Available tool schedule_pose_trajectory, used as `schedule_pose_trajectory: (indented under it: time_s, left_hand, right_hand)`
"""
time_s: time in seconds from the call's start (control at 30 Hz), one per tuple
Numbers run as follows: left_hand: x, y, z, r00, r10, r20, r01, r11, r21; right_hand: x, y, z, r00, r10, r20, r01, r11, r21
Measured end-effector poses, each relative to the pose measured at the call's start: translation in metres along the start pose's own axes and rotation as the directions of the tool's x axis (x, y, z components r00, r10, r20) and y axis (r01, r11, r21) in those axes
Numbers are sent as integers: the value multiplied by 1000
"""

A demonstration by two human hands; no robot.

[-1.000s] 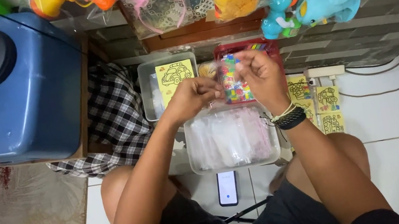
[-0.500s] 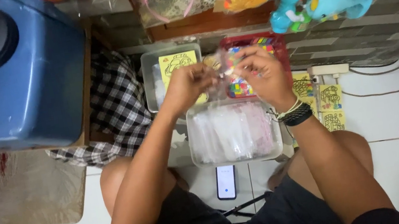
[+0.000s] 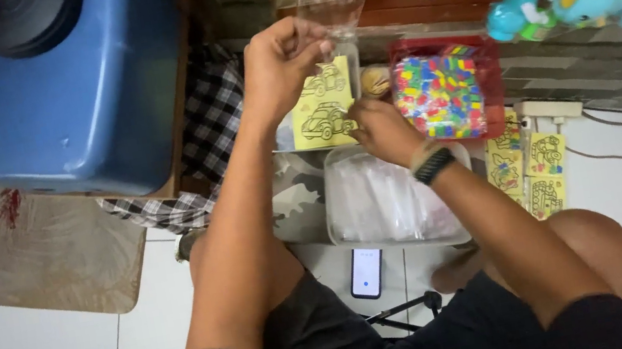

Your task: Packing small yellow stickers and colorful decorative items into individual plastic bags.

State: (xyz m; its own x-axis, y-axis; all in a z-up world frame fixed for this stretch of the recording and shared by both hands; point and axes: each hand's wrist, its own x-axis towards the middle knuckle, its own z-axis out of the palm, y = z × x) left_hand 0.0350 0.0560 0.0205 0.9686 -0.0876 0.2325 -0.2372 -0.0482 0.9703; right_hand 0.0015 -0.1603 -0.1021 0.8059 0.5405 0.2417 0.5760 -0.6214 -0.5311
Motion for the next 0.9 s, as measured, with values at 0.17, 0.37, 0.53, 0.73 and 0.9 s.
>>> schedule_pose_trajectory:
  time_s: [0.17, 0.37, 0.53, 0.73, 0.9]
  left_hand:
    - [1, 0, -12, 998, -17, -61, 17, 1000, -4]
    - [-3, 11, -19, 999, 32, -38, -35, 997, -71]
    - [-4, 14, -19, 997, 52, -54, -55, 997, -62]
    - [-7, 14, -20, 996, 83, -26, -83, 996, -39]
    - [-4, 21, -22, 999, -9, -33, 6, 996, -93]
  right_hand:
    - [50, 28, 57, 999, 30, 17, -26, 983, -181]
    - [59, 18, 67, 981, 137, 141, -62, 897, -438]
    - [48, 14, 70, 991, 129, -35, -133, 960, -247]
    - [63, 14, 49, 987, 152, 47, -152, 988, -1]
    - [60, 20, 58, 966, 248, 75, -252, 967, 48]
